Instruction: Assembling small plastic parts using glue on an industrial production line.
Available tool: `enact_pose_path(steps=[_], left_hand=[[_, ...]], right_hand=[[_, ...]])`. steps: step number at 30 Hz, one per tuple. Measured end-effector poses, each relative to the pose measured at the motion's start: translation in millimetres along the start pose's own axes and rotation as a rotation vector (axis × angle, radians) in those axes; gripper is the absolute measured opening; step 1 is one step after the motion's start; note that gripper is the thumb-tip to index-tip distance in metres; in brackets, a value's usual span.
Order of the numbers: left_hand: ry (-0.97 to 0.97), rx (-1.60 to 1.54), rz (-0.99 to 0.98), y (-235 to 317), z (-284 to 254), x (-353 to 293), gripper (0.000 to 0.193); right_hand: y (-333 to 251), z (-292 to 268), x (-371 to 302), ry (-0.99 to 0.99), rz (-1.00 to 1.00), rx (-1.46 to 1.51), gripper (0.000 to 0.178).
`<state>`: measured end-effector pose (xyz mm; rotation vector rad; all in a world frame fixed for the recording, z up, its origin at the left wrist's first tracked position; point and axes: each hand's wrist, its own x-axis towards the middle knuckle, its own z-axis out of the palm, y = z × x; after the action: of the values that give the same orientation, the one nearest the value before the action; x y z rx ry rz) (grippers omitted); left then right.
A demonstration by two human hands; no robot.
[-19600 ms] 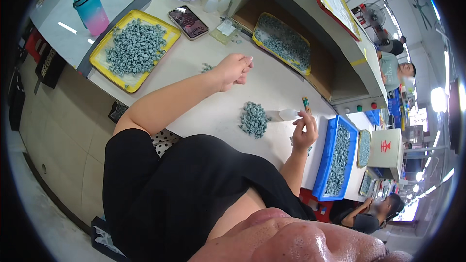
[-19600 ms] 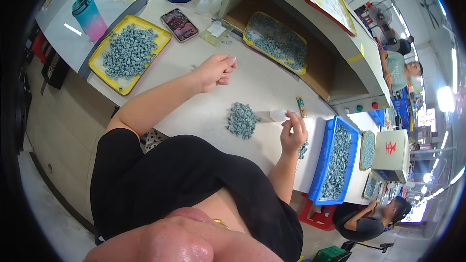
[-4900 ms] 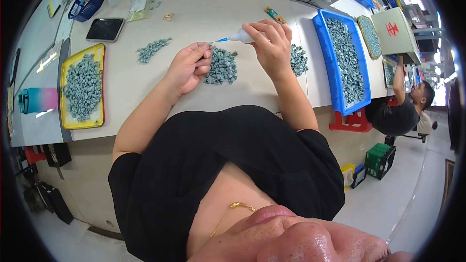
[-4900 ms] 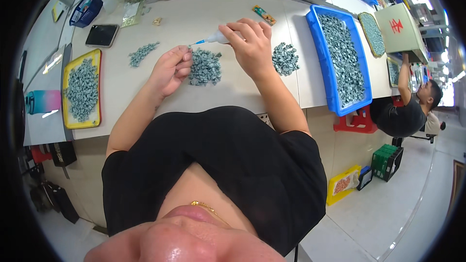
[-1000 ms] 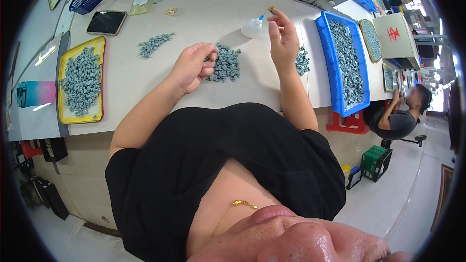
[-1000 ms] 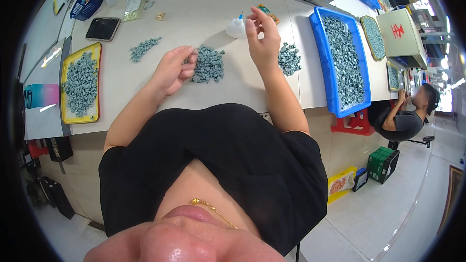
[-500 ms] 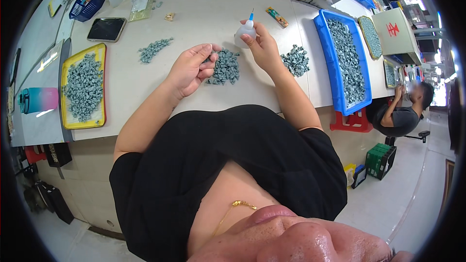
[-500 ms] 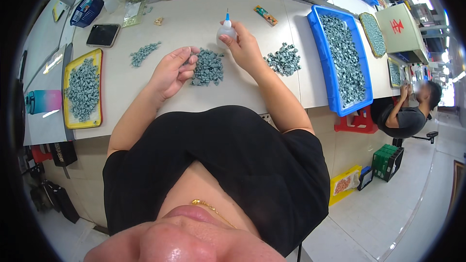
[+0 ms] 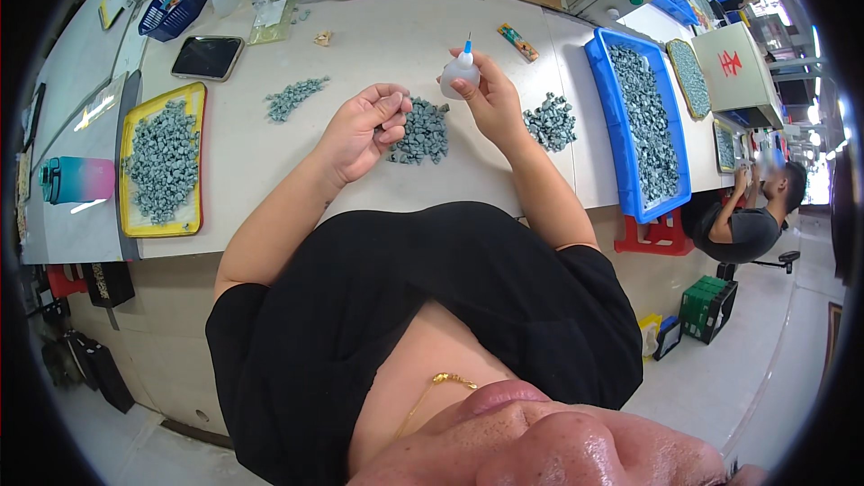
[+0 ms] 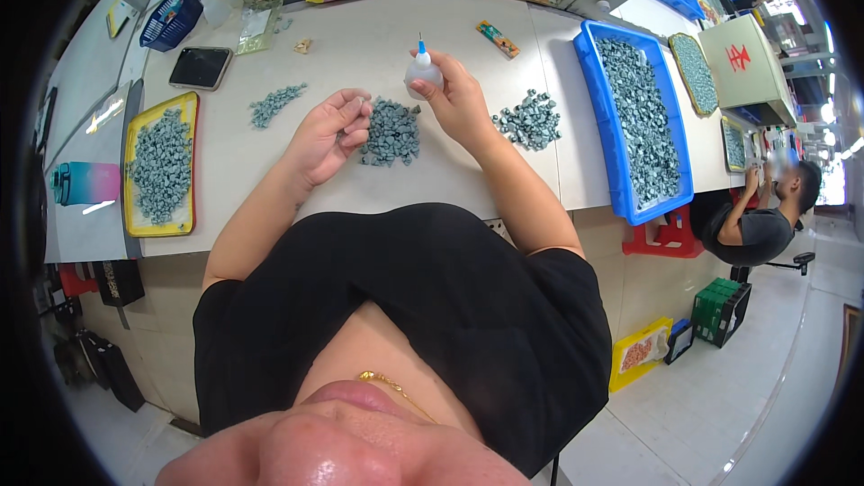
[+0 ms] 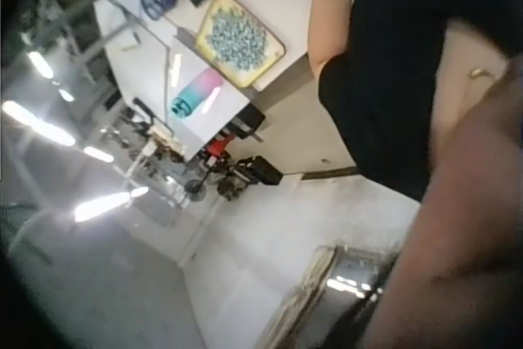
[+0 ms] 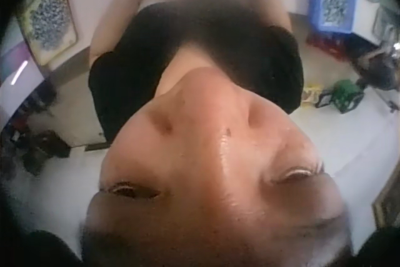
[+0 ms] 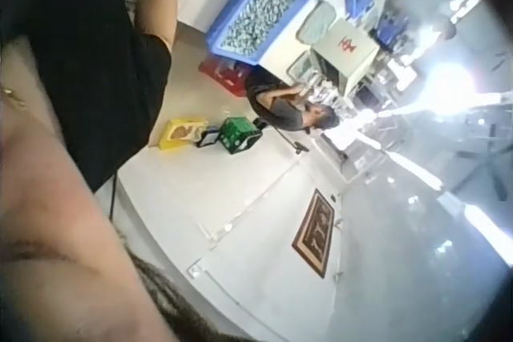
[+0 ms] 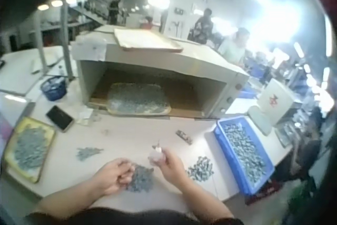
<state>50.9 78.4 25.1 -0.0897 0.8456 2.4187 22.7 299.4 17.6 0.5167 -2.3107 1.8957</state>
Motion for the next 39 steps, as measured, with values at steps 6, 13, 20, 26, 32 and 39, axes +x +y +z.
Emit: enact_pose_path(steps=[6, 13, 20, 26, 32, 39], left_hand=[[0.009, -0.033, -0.007, 0.6, 4.5, -0.6, 0.025], [0.061, -0.038, 0.037, -5.0, -1.2, -1.5, 0.024], [0.030, -0.178, -0.030, 1.1, -1.4, 3.2, 0.009], [-0.017, -0.230, -0.075, 4.2, -2.2, 1.7, 0.007], [0.029, -0.231, -0.155, 5.7, 3.0, -5.1, 0.013], [0.043, -0.206, -0.159, 2.8, 1.9, -2.0, 0.013]], right_hand=[[1.8, 1.6, -1.1, 0.090, -0.015, -0.012, 0.046], [5.8, 0.8, -4.5, 0.086, -0.030, -0.111, 0.047], [-23.0, -3.2, 3.2, 0.045, -0.117, -0.368, 0.039], [-28.7, -7.0, 3.8, 0.115, -0.128, -0.403, 0.038], [-31.8, -5.7, -0.6, 0.057, -0.130, -0.437, 0.040], [-32.6, -13.1, 2.0, 0.101, -0.184, -0.501, 0.040]])
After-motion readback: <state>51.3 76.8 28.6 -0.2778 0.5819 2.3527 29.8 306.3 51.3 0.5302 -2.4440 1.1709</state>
